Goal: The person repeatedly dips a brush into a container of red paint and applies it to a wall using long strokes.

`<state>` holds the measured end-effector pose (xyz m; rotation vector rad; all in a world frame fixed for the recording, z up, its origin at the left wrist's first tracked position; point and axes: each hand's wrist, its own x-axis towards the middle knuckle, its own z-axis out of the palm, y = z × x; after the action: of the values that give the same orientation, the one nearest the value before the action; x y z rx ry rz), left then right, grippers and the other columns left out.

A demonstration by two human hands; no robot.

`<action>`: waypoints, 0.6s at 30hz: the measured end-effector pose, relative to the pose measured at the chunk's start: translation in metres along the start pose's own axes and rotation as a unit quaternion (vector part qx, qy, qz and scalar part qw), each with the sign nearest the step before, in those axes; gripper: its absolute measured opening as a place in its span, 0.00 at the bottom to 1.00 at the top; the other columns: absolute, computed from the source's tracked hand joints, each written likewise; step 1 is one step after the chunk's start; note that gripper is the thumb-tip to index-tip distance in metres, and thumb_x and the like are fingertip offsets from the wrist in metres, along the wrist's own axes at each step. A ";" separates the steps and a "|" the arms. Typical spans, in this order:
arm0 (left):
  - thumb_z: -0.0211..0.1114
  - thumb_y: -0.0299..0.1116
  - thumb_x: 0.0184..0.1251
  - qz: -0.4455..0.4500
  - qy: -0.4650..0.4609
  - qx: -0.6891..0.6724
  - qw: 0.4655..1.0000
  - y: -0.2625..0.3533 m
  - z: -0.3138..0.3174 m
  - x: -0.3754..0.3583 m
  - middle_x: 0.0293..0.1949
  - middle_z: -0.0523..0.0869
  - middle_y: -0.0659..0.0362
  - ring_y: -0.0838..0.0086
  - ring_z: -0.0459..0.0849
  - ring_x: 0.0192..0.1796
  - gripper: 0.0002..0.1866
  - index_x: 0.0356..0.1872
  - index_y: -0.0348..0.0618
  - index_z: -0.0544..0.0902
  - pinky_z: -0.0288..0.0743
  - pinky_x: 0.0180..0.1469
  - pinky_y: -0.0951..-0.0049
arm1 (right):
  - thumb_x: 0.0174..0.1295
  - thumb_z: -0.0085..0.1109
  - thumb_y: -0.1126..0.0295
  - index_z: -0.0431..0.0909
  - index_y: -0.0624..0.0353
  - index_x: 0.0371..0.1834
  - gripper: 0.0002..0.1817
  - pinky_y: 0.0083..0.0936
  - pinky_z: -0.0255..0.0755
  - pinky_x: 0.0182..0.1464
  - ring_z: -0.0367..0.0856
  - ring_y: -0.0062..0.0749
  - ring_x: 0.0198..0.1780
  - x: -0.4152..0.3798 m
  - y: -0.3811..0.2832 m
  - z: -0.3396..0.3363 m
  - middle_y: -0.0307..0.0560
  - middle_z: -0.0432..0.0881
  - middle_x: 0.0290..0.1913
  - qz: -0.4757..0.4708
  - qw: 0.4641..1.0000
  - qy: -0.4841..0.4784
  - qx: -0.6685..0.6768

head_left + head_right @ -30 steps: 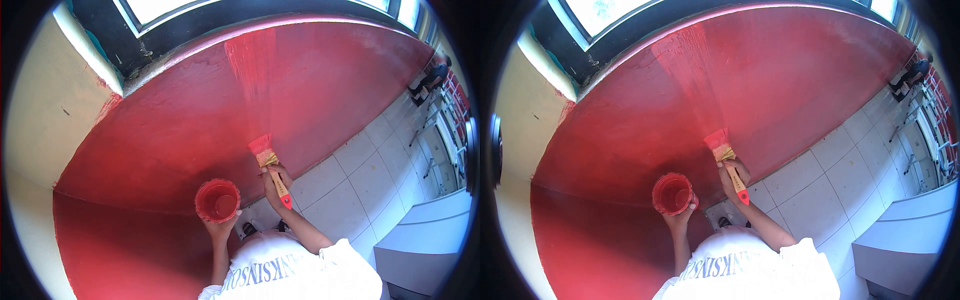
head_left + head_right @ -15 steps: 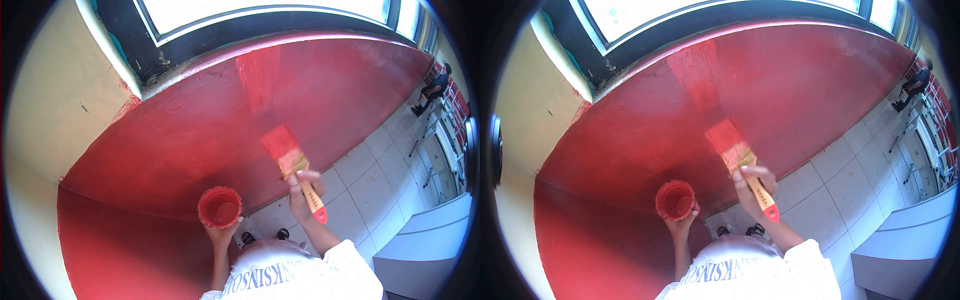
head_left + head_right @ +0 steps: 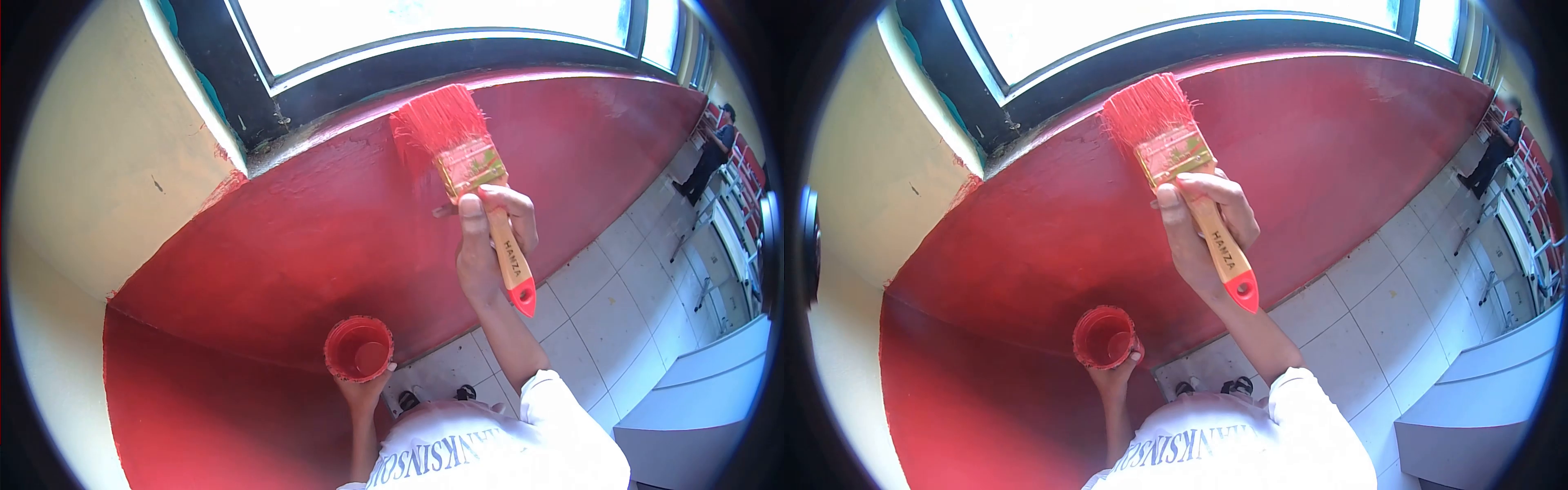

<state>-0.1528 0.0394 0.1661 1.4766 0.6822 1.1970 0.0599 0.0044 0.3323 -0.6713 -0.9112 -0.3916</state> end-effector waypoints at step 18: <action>0.81 0.29 0.32 -0.020 -0.034 -0.022 0.999 -0.015 -0.005 0.004 0.55 0.75 0.55 0.66 0.76 0.56 0.47 0.60 0.40 0.66 0.70 0.60 0.64 | 0.61 0.54 0.81 0.71 0.61 0.40 0.06 0.28 0.83 0.32 0.80 0.29 0.33 -0.054 0.016 -0.013 0.49 0.76 0.36 0.116 0.991 0.003 -0.070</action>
<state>-0.1531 0.0482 0.1527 1.4534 0.6330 1.1187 0.0465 0.0092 0.2762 -0.8948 -0.7948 -0.2514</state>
